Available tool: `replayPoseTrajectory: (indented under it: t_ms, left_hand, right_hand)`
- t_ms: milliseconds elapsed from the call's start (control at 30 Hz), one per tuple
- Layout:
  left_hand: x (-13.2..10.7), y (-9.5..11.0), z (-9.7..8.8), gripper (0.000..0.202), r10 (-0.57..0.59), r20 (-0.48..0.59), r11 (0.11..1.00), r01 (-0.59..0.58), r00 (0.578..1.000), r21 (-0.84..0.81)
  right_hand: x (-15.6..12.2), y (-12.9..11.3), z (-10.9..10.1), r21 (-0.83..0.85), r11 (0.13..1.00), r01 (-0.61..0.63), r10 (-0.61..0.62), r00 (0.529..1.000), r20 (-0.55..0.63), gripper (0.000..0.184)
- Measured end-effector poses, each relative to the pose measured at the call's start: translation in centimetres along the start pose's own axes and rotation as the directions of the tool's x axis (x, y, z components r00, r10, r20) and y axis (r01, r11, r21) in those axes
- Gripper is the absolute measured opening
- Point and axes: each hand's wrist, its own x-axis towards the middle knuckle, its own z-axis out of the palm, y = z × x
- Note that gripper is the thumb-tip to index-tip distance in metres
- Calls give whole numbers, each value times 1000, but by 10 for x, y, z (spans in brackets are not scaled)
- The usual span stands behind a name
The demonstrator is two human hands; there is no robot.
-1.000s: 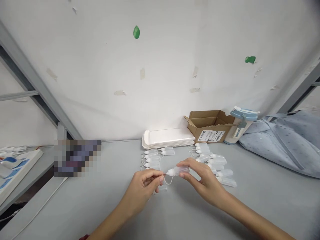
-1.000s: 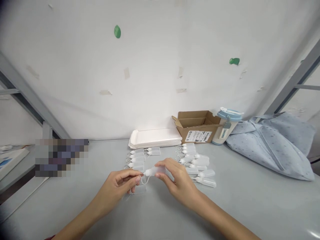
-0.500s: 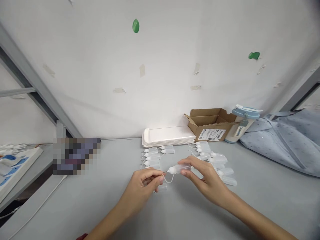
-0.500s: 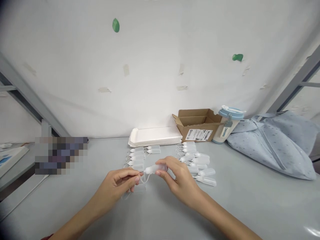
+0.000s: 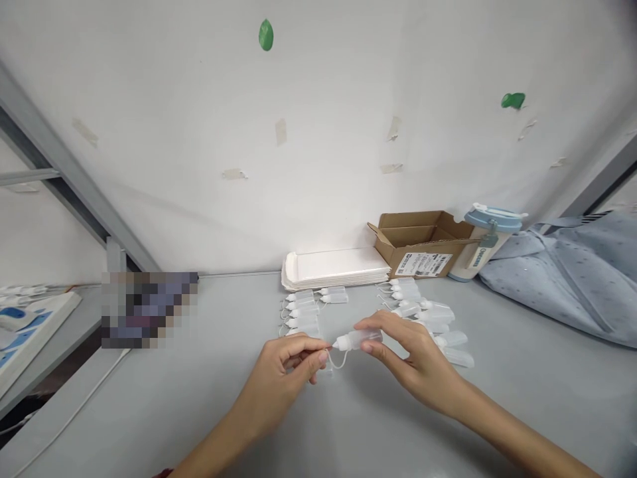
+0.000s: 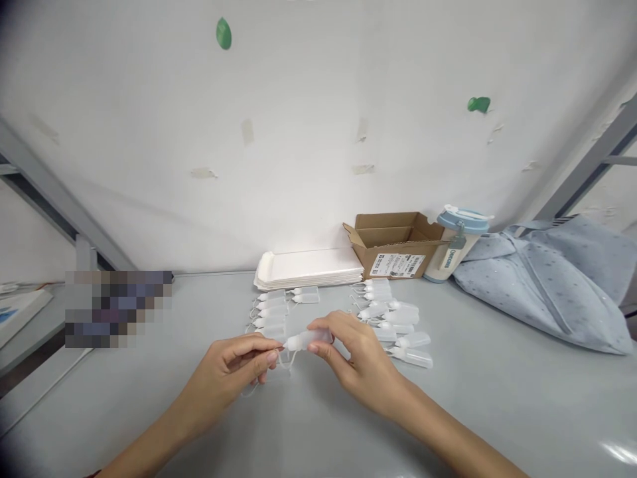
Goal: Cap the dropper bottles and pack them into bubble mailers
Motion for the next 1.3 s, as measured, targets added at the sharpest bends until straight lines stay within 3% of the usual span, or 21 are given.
replayPoseTrajectory:
  t_ms: [533,867,1300]
  left_hand:
    - [-2,-2,2,22,24,10,999,-24,1000,26]
    - [-3,-6,3,24,39,50,969,-50,998,242]
    - [-3,-6,-1,27,101,109,930,-133,989,343]
  right_hand:
    - [-1,-4,-5,-27,995,91,-92,996,-22,13]
    - [-3,-1,2,-78,972,221,-221,975,-2,16]
    - [-5,-1,11,-90,970,226,-224,974,30,16]
